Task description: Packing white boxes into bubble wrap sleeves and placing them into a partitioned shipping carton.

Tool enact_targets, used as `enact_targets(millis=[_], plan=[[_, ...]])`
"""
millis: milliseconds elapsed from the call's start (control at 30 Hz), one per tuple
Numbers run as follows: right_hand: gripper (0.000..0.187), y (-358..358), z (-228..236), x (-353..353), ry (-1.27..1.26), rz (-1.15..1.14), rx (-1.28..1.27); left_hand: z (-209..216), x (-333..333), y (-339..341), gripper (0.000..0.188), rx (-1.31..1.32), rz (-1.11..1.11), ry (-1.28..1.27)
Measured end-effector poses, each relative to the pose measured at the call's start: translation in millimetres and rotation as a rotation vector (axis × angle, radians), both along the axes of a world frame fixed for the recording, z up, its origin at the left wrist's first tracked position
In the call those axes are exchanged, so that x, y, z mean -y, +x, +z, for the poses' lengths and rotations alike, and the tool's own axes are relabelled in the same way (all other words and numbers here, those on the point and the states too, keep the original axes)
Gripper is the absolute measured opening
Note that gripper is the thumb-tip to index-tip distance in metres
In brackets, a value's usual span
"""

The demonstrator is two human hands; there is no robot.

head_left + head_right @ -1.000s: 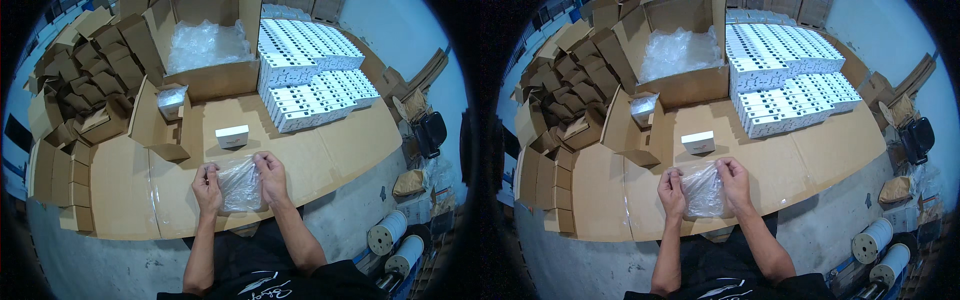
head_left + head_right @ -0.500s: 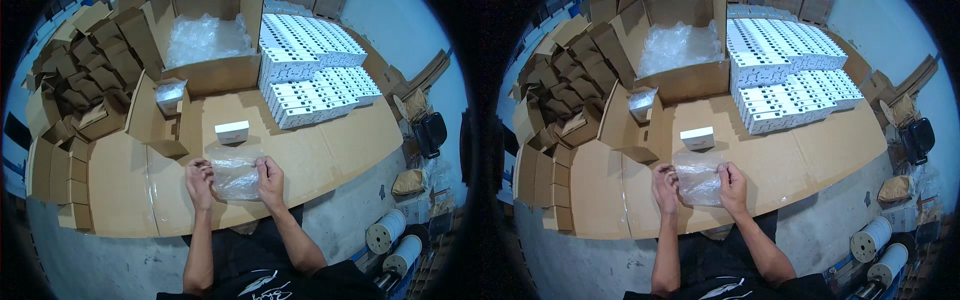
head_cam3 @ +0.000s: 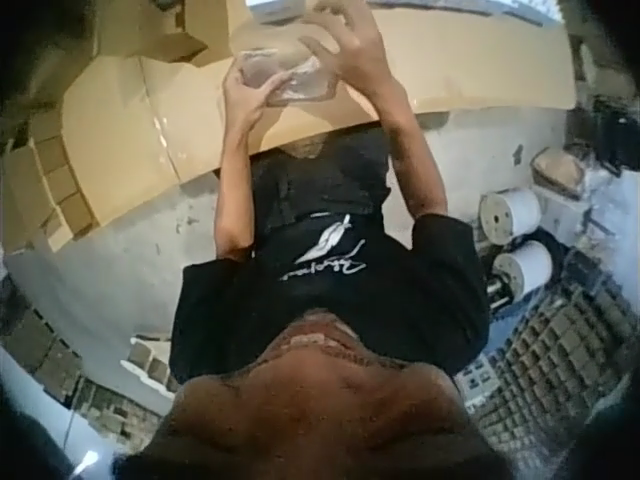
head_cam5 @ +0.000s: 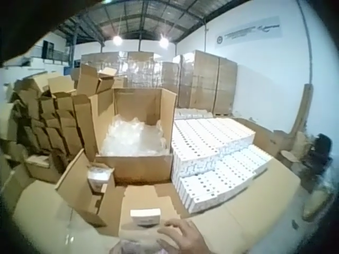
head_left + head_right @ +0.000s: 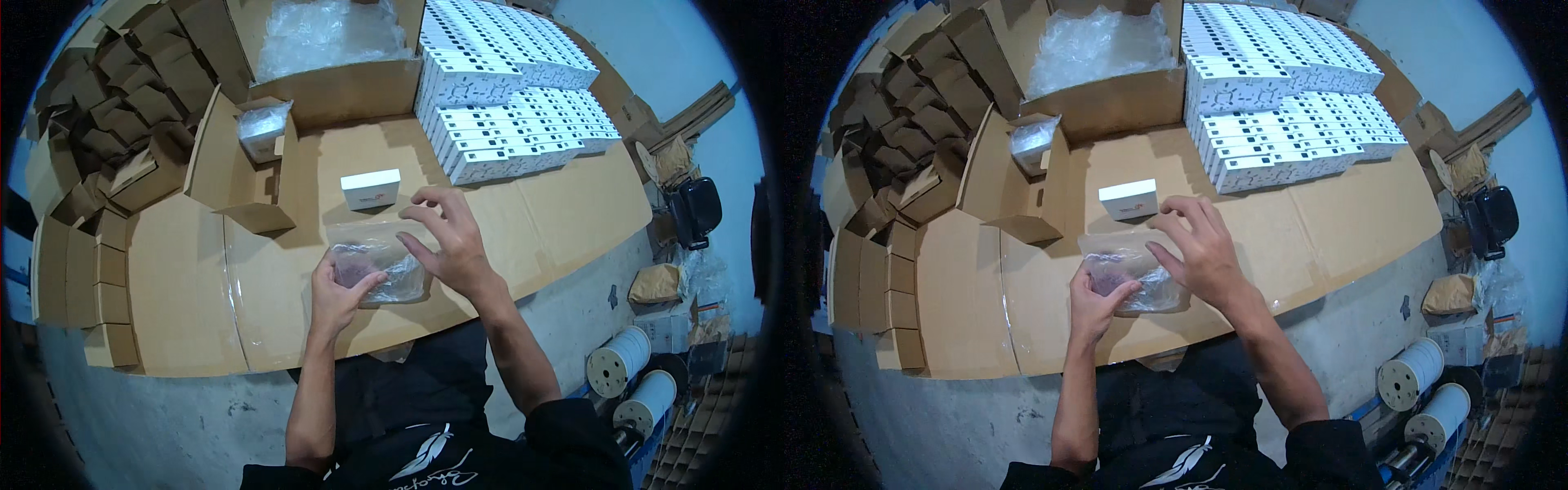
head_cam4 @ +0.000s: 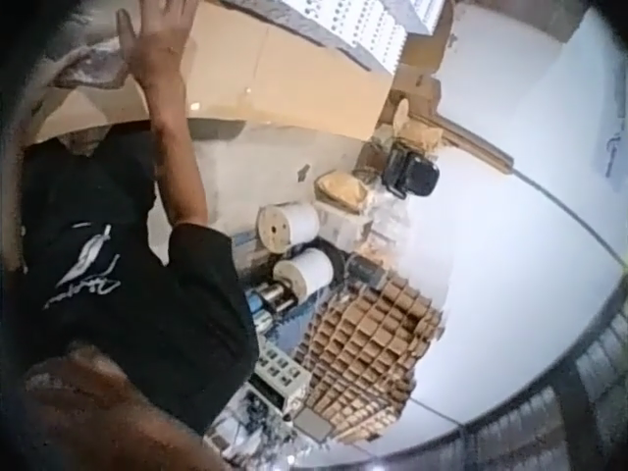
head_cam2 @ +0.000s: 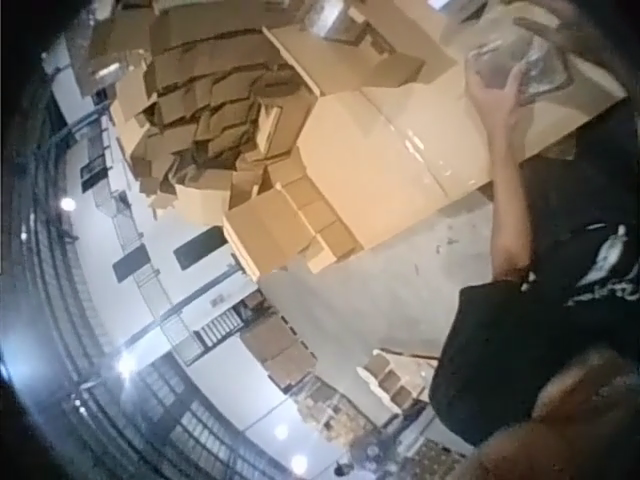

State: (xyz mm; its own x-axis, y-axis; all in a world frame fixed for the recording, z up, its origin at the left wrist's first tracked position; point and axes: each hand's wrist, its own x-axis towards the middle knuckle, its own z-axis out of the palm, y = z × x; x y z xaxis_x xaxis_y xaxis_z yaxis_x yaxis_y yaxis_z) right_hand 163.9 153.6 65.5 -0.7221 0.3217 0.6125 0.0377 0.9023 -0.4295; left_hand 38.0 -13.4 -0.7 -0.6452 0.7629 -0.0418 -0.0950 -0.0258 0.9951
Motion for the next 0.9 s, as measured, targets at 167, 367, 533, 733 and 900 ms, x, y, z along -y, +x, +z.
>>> enact_targets(millis=[167, 367, 533, 733, 900], plan=[[0.022, -3.2, -4.7, -4.5, 0.155, 0.049, -0.05, 2.3, 3.2, -0.1, 0.043, -0.029, 0.008, -0.014], [0.017, -4.6, -10.0, -4.2, 0.173, 0.086, -0.109, -11.8, 4.3, 7.8, 0.043, -0.03, 0.051, 0.053], [0.014, -5.5, 3.0, -10.3, 0.048, 0.143, -0.1, -8.5, 1.3, 2.0, 0.034, -0.112, 0.057, -0.035], [0.013, -5.1, -1.2, -14.4, 0.191, 0.187, -0.034, -19.1, 1.0, -2.4, 0.035, -0.111, 0.099, -0.048], [0.02, 0.6, -6.0, -17.6, 0.113, 0.267, 0.033, -17.9, -3.5, 3.7, 0.039, -0.172, 0.14, -0.056]])
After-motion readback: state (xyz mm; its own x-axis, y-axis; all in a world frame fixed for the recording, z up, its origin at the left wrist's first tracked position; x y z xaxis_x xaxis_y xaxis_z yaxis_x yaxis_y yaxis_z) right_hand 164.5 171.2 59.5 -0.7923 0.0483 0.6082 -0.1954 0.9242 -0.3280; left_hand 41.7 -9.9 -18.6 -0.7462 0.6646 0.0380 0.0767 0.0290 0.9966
